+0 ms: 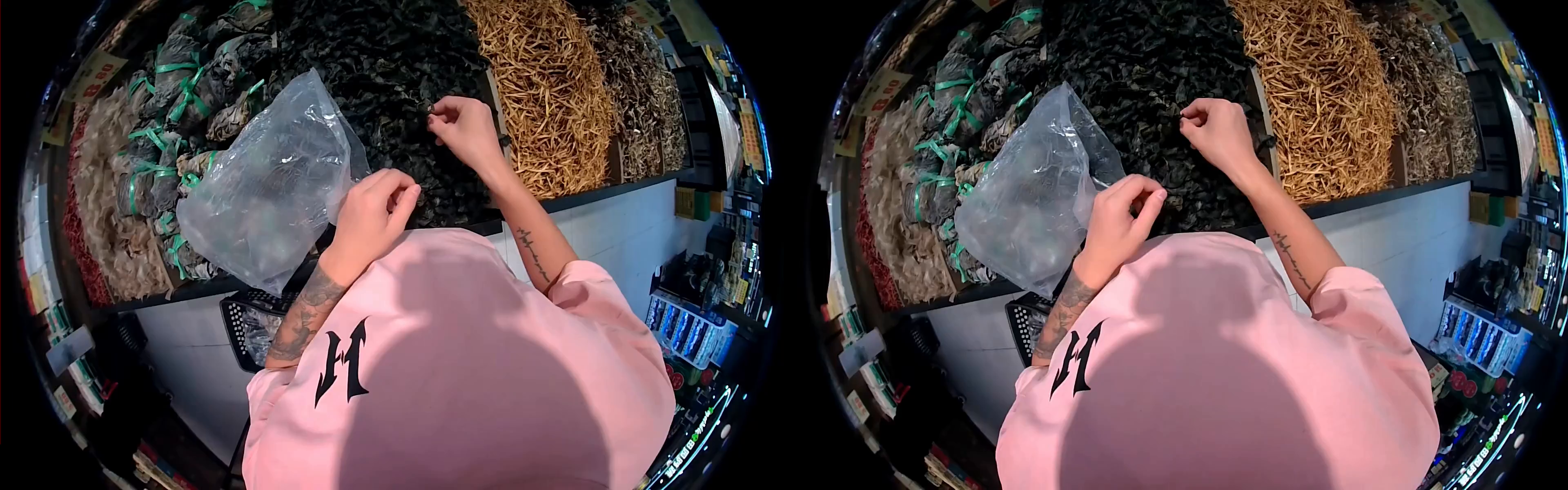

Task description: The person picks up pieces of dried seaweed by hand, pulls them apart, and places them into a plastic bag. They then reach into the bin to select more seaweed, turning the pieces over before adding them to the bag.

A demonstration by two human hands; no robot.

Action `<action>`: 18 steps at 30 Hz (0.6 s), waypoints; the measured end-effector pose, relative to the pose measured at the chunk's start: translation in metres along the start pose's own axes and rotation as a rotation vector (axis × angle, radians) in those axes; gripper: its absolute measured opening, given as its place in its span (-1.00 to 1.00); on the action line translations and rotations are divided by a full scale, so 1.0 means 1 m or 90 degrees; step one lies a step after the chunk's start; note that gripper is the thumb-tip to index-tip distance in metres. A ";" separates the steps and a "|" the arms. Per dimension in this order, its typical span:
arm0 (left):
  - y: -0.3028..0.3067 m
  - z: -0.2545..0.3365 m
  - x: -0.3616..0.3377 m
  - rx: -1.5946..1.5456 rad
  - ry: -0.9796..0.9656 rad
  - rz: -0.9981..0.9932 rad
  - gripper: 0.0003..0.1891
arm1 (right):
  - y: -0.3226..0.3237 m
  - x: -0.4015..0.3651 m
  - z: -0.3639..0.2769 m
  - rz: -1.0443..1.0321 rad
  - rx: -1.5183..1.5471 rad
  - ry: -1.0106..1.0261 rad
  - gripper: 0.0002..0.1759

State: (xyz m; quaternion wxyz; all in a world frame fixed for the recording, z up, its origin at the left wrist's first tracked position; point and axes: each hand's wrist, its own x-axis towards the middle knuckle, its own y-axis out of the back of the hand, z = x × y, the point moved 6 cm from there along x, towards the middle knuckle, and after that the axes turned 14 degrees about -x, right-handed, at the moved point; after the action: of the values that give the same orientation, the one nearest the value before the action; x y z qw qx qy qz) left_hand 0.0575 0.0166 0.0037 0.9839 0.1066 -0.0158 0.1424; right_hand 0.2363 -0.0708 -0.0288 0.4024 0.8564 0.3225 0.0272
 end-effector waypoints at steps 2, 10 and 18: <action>0.004 0.009 0.009 0.147 -0.085 0.082 -0.84 | 0.003 0.000 -0.009 0.053 -0.076 0.063 -0.84; -0.018 -0.023 0.039 0.408 -0.187 0.005 -0.87 | 0.012 -0.005 -0.016 0.178 -0.122 0.167 -0.81; -0.003 -0.015 0.030 0.195 -0.200 0.121 -0.90 | 0.012 -0.007 -0.012 0.184 -0.011 0.121 -0.80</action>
State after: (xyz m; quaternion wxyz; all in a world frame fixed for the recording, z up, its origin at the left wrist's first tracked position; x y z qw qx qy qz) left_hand 0.0875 0.0252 -0.0101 0.9239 0.2737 -0.1570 0.2165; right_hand 0.2334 -0.0727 -0.0111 0.3695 0.8838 0.2321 0.1687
